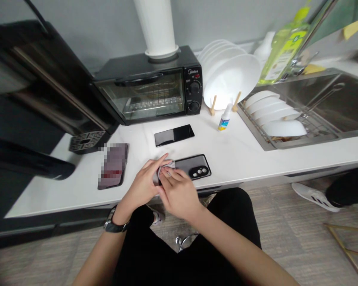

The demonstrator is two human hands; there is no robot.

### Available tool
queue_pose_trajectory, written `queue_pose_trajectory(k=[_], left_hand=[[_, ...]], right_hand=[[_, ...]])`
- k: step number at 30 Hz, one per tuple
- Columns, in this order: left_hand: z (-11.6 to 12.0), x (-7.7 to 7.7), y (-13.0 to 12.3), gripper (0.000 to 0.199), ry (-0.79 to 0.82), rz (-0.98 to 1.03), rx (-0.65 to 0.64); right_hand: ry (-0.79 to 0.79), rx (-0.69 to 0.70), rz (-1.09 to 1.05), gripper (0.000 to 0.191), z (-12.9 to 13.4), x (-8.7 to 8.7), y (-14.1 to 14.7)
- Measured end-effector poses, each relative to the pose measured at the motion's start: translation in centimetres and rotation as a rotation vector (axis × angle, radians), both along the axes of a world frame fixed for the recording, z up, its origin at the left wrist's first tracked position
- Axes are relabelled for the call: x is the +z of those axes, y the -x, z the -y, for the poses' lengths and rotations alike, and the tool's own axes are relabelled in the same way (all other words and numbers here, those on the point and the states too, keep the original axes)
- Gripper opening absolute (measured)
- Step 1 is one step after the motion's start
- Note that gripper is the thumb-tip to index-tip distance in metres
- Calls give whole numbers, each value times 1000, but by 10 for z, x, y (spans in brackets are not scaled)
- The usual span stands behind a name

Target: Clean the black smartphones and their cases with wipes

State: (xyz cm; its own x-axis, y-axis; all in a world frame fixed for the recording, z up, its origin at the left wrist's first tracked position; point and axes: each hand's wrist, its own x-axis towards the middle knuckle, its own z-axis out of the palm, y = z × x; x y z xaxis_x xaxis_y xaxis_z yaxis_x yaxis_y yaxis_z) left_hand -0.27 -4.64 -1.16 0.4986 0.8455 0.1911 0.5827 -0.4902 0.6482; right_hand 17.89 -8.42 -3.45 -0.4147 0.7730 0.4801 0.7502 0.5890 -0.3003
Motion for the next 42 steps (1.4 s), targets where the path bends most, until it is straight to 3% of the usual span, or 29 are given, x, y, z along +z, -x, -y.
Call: queue_pose_trajectory(k=[3, 7, 11, 13, 15, 18, 22, 24, 27, 30, 33, 36, 39, 42], left_hand=[[1, -1, 3, 86, 1, -12, 10], [1, -3, 2, 100, -38, -92, 18], [2, -3, -1, 103, -31, -91, 23], [2, -2, -3, 103, -18, -77, 8], [2, -2, -4, 104, -13, -62, -6], [1, -1, -4, 101, -22, -40, 12], [0, -2, 3, 89, -18, -11, -9], [-1, -4, 6, 85, -29, -22, -13], [0, -5, 5, 87, -62, -81, 18], [1, -4, 1, 98, -67, -115, 18], [2, -3, -2, 104, -60, -98, 16], [1, -3, -3, 105, -41, -73, -9], [0, -3, -3, 106, -32, -57, -24], [-1, -3, -1, 100, -32, -45, -19]], right_hand=[[49, 90, -65, 39, 6, 4, 7], [42, 159, -22, 31, 14, 11, -36], [-57, 11, 110, 30, 14, 14, -92], [-89, -87, 164, 33, 10, 12, -106], [-92, -157, 180, 39, 6, 9, -103], [-72, -221, 124, 47, 3, 4, -64], [-18, -57, -19, 45, 4, 4, 2], [6, 26, -77, 44, 5, 7, 15], [63, 132, -95, 34, 8, 11, 0], [71, 180, -38, 29, 10, 14, -42], [13, 82, 48, 29, 8, 14, -85], [-53, -62, 125, 36, 3, 11, -106], [-81, -185, 123, 48, 0, 5, -86], [-72, -185, 43, 59, 2, 0, -36]])
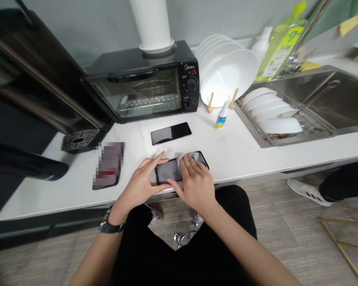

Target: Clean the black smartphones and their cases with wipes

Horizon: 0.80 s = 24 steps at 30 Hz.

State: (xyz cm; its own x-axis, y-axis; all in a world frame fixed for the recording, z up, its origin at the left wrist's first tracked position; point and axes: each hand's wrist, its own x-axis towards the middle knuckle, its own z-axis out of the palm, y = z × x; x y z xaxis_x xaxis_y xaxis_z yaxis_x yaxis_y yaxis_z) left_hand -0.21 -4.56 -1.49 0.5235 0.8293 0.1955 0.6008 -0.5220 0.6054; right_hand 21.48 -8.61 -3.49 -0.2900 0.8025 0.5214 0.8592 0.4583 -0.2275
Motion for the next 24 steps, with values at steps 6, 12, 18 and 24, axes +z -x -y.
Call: queue_pose_trajectory(k=[6, 12, 18, 24], left_hand=[[0, 0, 6, 99, 35, -27, 17], [3, -1, 2, 108, -17, -56, 13], [1, 1, -2, 108, 15, -18, -24], [-2, -1, 4, 102, 20, 4, -21]], right_hand=[[96, 265, -159, 47, 8, 4, 43], [117, 291, -18, 31, 11, 14, -40], [-1, 2, 70, 43, 4, 1, -60], [28, 72, -113, 66, 6, -5, 39]])
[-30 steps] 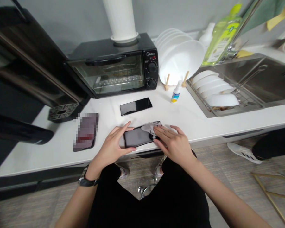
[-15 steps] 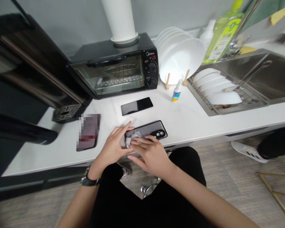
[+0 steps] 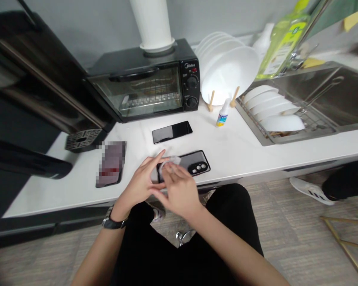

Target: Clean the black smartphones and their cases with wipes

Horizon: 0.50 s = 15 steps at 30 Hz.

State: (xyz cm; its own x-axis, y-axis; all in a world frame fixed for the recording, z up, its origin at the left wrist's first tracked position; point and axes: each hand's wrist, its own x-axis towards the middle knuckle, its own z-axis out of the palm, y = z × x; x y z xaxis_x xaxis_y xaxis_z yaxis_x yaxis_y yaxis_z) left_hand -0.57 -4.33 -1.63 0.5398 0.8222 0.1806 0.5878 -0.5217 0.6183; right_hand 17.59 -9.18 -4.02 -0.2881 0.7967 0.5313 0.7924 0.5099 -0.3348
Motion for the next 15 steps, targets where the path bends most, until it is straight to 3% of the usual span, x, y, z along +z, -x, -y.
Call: queue_pose_trajectory(k=[2, 4, 8, 12, 15], left_hand=[[0, -1, 3, 103, 2, -11, 8], [2, 0, 3, 105, -13, -32, 31], [6, 2, 0, 107, -40, -70, 28], [6, 3, -3, 109, -24, -47, 24], [4, 3, -6, 110, -1, -27, -6]], right_hand=[[24, 102, -53, 64, 1, 2, 15], [50, 178, -71, 53, 3, 6, 9], [79, 263, 21, 33, 6, 12, -45], [24, 93, 158, 36, 1, 13, -100], [2, -45, 210, 50, -4, 9, -103]])
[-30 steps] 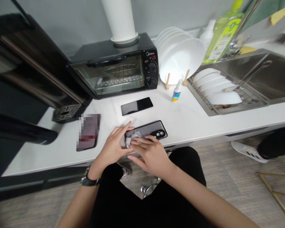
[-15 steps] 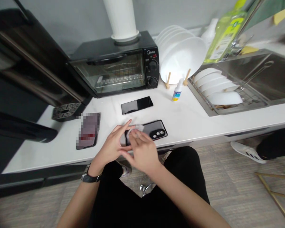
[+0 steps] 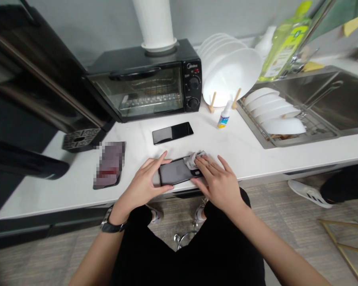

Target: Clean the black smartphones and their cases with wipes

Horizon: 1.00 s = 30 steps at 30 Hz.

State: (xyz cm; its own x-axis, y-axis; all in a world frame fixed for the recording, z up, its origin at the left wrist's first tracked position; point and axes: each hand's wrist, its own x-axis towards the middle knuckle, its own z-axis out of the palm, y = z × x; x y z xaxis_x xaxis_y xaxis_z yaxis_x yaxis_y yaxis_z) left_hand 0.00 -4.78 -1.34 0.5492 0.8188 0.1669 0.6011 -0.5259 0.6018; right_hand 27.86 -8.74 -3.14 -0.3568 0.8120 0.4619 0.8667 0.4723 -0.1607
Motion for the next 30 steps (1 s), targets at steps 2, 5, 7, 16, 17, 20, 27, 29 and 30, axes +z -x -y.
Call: queue_pose_trajectory(k=[2, 5, 7, 16, 17, 20, 27, 29, 30], left_hand=[[-2, -1, -1, 108, 9, 9, -1], [-5, -2, 1, 102, 10, 23, 4], [-6, -2, 4, 101, 15, 31, 4], [0, -2, 2, 109, -14, -34, 33], [0, -2, 1, 109, -9, -28, 31], [-1, -2, -2, 109, 7, -6, 20], [-5, -3, 1, 101, 17, 18, 11], [-6, -4, 5, 98, 28, 14, 19], [-6, -4, 7, 97, 26, 8, 31]], right_hand=[[-32, -70, -20, 62, -2, -3, 23], [-48, -39, -116, 74, 0, -6, 76], [-18, 68, -197, 76, 2, -6, 106], [70, 241, -133, 31, 10, 7, 30], [50, 190, -101, 30, 9, 7, 15], [-6, 21, -22, 34, 5, 4, -9], [-6, 20, -186, 60, 1, -7, 86], [17, 118, -260, 62, 1, -6, 112], [33, 163, -286, 60, 2, -5, 118]])
